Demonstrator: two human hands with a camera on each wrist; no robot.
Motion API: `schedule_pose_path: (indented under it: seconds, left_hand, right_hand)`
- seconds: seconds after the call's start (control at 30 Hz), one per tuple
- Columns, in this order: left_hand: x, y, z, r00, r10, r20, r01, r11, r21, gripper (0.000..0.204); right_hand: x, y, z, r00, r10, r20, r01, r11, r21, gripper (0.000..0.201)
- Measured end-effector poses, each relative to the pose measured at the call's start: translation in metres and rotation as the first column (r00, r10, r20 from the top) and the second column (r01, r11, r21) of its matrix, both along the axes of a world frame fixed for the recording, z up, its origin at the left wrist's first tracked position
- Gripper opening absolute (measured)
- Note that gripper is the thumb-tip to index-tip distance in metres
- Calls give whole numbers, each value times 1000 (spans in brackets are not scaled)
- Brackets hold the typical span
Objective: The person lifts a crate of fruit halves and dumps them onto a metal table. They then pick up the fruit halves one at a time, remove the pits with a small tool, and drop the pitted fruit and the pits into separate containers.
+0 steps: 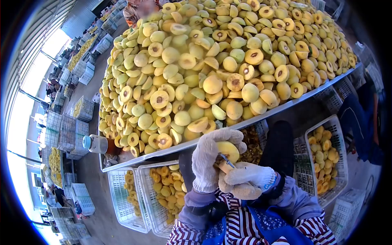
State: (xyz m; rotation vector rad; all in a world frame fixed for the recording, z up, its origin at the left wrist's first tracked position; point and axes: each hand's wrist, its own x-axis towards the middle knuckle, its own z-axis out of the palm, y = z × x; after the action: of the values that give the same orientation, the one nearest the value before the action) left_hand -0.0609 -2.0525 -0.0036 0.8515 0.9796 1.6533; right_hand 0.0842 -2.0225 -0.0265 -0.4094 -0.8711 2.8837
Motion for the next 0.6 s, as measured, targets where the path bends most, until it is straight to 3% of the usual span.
schedule_pose_path:
  seconds: [0.03, 0.1, 0.17, 0.2, 0.23, 0.3, 0.33, 0.37, 0.43, 0.47, 0.53, 0.6]
  left_hand:
    - [-3, 3, -3, 975, -34, 218, 52, 996, -78, 52]
    - [-12, 11, -13, 785, -37, 618, 193, 963, -188, 49]
    - [-13, 5, -7, 917, 158, 367, -51, 957, -284, 55]
    - [-19, 0, -8, 945, 264, 192, -196, 930, -310, 54]
    - [-42, -12, -25, 936, 304, 179, -246, 926, -285, 53]
    - [-99, -50, -47, 902, 432, -23, -420, 862, -283, 48]
    - [-135, -67, -66, 588, 338, -735, -618, 773, -139, 47]
    - [-156, -78, -78, -100, 64, -993, -661, 742, 115, 48]
    - [-142, -58, -64, -405, 76, -911, -586, 743, 323, 48]
    - [-134, -41, -58, -544, 83, -835, -523, 745, 414, 49]
    - [-121, 5, -61, -82, 240, -967, -433, 865, 251, 49]
    - [-113, 66, -62, -88, 247, -965, -264, 928, 262, 44]
  right_hand:
    - [1, 0, 1, 999, 39, -34, -38, 999, 24, 32]
    - [3, 2, 7, 994, 96, -59, -95, 995, 21, 32]
    - [7, 8, 20, 992, 120, -49, -121, 992, -25, 32]
    - [12, 12, 20, 994, 106, 23, -107, 994, 37, 33]
    - [17, 16, 22, 991, 101, 89, -107, 992, 71, 33]
    - [28, 23, 25, 975, 72, 212, -103, 984, 143, 33]
    - [34, 27, 20, 952, 108, 285, -150, 980, 130, 28]
    - [31, 26, 12, 931, 64, 359, -130, 978, 162, 27]
    - [22, 22, -6, 871, -33, 490, -97, 967, 237, 24]
    - [19, 22, -10, 835, -25, 550, -169, 939, 300, 28]
    - [9, 22, 2, 821, -19, 571, -234, 901, 366, 30]
    - [4, 24, 15, 800, -20, 599, -266, 884, 385, 31]
